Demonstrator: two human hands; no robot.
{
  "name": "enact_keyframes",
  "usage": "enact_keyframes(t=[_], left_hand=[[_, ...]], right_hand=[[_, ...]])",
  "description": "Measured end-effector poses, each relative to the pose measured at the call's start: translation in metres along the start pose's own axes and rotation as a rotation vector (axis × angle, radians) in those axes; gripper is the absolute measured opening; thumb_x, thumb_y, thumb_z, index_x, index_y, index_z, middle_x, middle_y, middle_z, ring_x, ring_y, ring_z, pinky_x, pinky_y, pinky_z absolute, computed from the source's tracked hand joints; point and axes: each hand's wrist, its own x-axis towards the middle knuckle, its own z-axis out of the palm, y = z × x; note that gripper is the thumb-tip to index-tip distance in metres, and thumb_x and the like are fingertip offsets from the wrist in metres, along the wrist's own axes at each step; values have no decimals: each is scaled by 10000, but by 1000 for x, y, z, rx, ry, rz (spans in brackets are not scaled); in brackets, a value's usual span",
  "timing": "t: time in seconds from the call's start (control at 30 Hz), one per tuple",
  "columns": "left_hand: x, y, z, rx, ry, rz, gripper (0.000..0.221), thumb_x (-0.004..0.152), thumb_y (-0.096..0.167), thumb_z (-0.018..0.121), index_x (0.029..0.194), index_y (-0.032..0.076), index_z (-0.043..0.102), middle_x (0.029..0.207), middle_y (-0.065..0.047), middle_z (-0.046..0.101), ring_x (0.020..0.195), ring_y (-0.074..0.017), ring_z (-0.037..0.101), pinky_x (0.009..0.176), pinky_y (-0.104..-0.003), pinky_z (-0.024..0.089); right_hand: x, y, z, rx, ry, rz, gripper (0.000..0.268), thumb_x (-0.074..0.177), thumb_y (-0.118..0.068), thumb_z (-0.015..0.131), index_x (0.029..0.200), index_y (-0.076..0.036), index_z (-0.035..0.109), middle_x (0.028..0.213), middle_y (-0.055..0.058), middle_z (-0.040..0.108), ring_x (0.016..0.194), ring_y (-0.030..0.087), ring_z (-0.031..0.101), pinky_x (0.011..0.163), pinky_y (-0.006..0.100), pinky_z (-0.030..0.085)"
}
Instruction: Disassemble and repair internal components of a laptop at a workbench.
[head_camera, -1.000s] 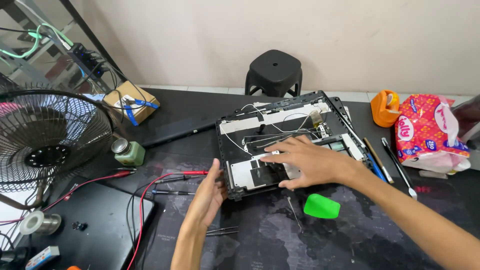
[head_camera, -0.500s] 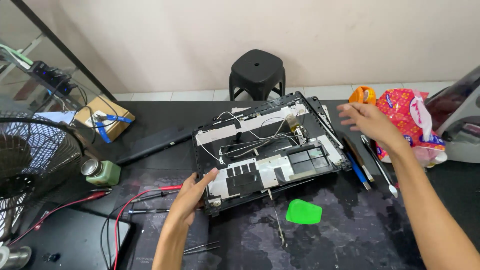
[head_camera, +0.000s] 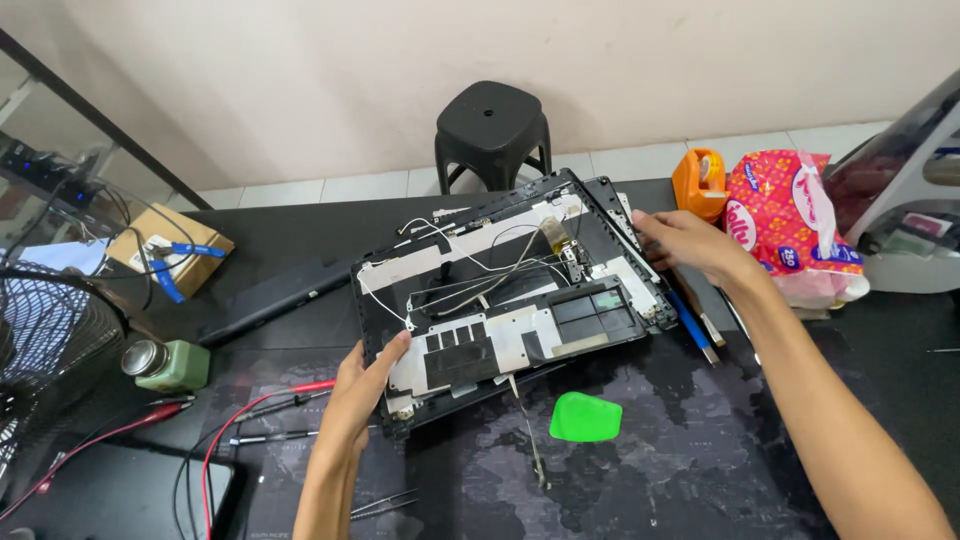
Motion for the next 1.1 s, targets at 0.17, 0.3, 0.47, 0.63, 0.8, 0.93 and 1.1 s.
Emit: enact_keyframes(t=[0.17, 0.3, 0.47, 0.63, 0.8, 0.93, 1.1], left_hand=[[7, -12, 2, 82, 43, 12, 407, 876, 337, 752, 1083, -13, 727, 955, -65, 742, 861, -148, 659, 781, -311, 522], [2, -3, 7, 296, 127, 78, 439, 894, 391, 749, 991, -37, 747, 846, -117, 702, 767, -168, 586, 703, -354, 482], [2, -1, 14, 488, 264, 207, 500, 858, 448, 721, 995, -32, 724, 885, -176, 760, 820, -257, 726, 794, -384, 530], [16, -2, 9, 583, 353, 391, 585, 854, 458, 757, 1046, -86, 659, 1059, -254, 654, 1003, -396, 654, 863, -452, 491], [31, 4, 8, 541, 302, 416, 546, 855, 461, 732, 1013, -59, 678, 1022, -232, 667, 964, -375, 671, 849, -446, 498], [42, 9, 17, 520, 278, 446, 529, 871, 446, 727, 1023, -58, 675, 1030, -234, 660, 979, -374, 660, 855, -440, 493], [52, 26, 35, 524, 240, 376, 569, 861, 493, 714, 996, -59, 680, 986, -241, 700, 954, -374, 697, 838, -439, 508]], right_hand=[[-16, -22, 13, -298, 65, -253, 590, 998, -497, 573, 1173, 55, 687, 972, 93, 730, 879, 133, 644, 804, 303, 512], [-22, -25, 23, -396, 52, -181, 636, 962, -543, 586, 1119, 60, 710, 841, 118, 695, 766, 174, 610, 700, 345, 503], [-24, -24, 25, -341, 52, -196, 661, 940, -569, 619, 1063, 75, 711, 817, 111, 669, 748, 155, 587, 657, 323, 487], [-42, -41, 29, -255, 34, -63, 638, 922, -566, 640, 1103, 43, 691, 803, 95, 580, 686, 152, 487, 559, 336, 394], [-40, -44, 21, -182, 13, -37, 646, 905, -563, 647, 1141, 37, 675, 823, 96, 634, 713, 140, 531, 590, 314, 437], [-33, -35, 9, -141, 39, -96, 662, 910, -557, 660, 1181, 47, 668, 897, 88, 684, 806, 124, 586, 681, 283, 483], [-33, -34, 6, -252, 144, -123, 648, 916, -537, 671, 1200, 45, 667, 911, 107, 688, 829, 158, 604, 707, 313, 484]])
